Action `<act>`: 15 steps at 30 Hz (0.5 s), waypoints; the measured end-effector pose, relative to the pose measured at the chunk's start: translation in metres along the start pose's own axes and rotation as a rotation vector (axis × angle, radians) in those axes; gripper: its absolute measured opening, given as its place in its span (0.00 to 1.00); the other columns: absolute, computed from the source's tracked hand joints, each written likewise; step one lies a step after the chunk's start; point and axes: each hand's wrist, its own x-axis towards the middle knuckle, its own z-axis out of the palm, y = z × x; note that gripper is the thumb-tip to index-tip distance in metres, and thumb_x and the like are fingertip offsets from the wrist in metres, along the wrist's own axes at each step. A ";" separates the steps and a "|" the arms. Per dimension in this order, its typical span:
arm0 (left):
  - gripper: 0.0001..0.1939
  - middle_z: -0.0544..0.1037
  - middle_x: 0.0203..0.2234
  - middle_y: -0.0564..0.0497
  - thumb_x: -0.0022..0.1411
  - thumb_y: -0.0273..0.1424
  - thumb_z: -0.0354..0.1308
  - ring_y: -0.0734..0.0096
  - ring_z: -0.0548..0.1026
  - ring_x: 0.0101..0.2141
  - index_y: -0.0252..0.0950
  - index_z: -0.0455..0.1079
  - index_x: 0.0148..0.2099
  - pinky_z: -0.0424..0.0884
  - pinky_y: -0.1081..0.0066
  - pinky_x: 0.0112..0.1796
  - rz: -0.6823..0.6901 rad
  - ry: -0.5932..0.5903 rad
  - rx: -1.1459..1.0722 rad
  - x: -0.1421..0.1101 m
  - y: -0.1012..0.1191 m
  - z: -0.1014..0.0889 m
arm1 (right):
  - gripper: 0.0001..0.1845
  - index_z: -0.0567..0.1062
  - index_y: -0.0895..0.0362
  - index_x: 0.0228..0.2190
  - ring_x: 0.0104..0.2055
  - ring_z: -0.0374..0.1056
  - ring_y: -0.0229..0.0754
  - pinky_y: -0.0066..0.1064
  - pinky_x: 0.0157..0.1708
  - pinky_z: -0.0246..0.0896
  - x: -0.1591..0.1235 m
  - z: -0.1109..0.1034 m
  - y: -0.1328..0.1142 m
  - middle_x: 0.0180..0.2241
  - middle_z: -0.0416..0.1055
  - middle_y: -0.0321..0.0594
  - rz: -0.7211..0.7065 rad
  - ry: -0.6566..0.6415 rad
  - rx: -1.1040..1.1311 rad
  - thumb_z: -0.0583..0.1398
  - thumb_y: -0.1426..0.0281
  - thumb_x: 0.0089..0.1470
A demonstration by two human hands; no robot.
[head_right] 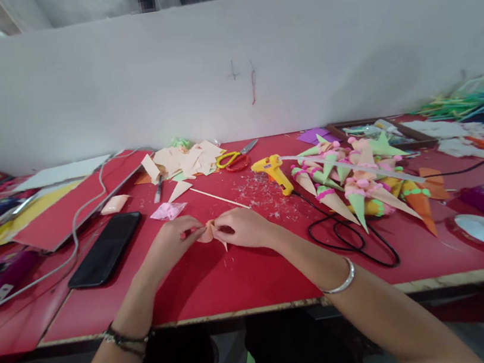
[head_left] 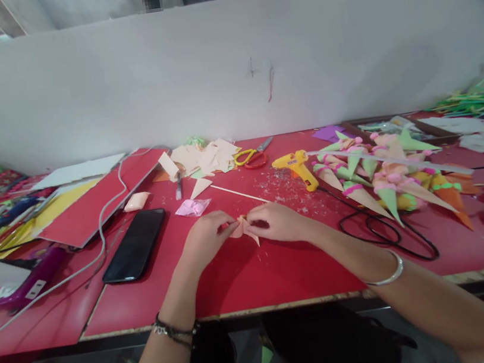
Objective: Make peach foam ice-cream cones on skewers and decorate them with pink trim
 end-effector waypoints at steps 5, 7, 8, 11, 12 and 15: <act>0.15 0.72 0.26 0.51 0.59 0.36 0.43 0.73 0.67 0.27 0.35 0.67 0.30 0.60 0.74 0.30 -0.030 0.034 -0.022 -0.003 0.000 -0.006 | 0.10 0.69 0.58 0.23 0.26 0.60 0.33 0.23 0.27 0.48 -0.001 -0.002 0.006 0.23 0.67 0.36 0.072 0.037 0.014 0.52 0.68 0.52; 0.13 0.73 0.28 0.51 0.58 0.37 0.46 0.73 0.67 0.27 0.35 0.68 0.32 0.61 0.74 0.29 -0.048 0.019 -0.025 -0.004 0.000 -0.006 | 0.07 0.69 0.58 0.25 0.27 0.61 0.33 0.23 0.27 0.49 -0.001 -0.003 0.009 0.25 0.67 0.36 0.100 0.071 0.030 0.53 0.70 0.51; 0.13 0.73 0.29 0.51 0.57 0.38 0.46 0.73 0.68 0.27 0.35 0.68 0.33 0.61 0.73 0.29 -0.055 0.029 -0.022 -0.004 0.000 -0.006 | 0.06 0.70 0.58 0.27 0.27 0.61 0.33 0.23 0.28 0.50 -0.001 -0.003 0.010 0.26 0.68 0.37 0.102 0.088 0.043 0.53 0.71 0.50; 0.14 0.73 0.28 0.50 0.58 0.37 0.45 0.72 0.68 0.27 0.35 0.68 0.34 0.62 0.73 0.29 -0.075 0.101 -0.003 -0.004 0.000 -0.006 | 0.06 0.70 0.58 0.30 0.29 0.61 0.33 0.23 0.30 0.52 -0.001 -0.004 0.011 0.29 0.68 0.37 0.075 0.147 0.076 0.53 0.74 0.50; 0.14 0.73 0.28 0.50 0.58 0.37 0.45 0.72 0.68 0.27 0.35 0.68 0.34 0.62 0.73 0.29 -0.077 0.127 0.001 -0.004 0.001 -0.006 | 0.07 0.70 0.58 0.30 0.29 0.61 0.33 0.24 0.31 0.53 -0.001 -0.005 0.011 0.29 0.68 0.37 0.064 0.168 0.080 0.53 0.75 0.50; 0.12 0.72 0.30 0.50 0.58 0.36 0.45 0.73 0.68 0.28 0.36 0.67 0.36 0.63 0.73 0.30 -0.060 0.191 0.008 -0.005 0.001 -0.007 | 0.07 0.70 0.58 0.29 0.29 0.61 0.34 0.24 0.31 0.54 -0.001 -0.006 0.013 0.29 0.67 0.38 0.050 0.210 0.074 0.52 0.75 0.49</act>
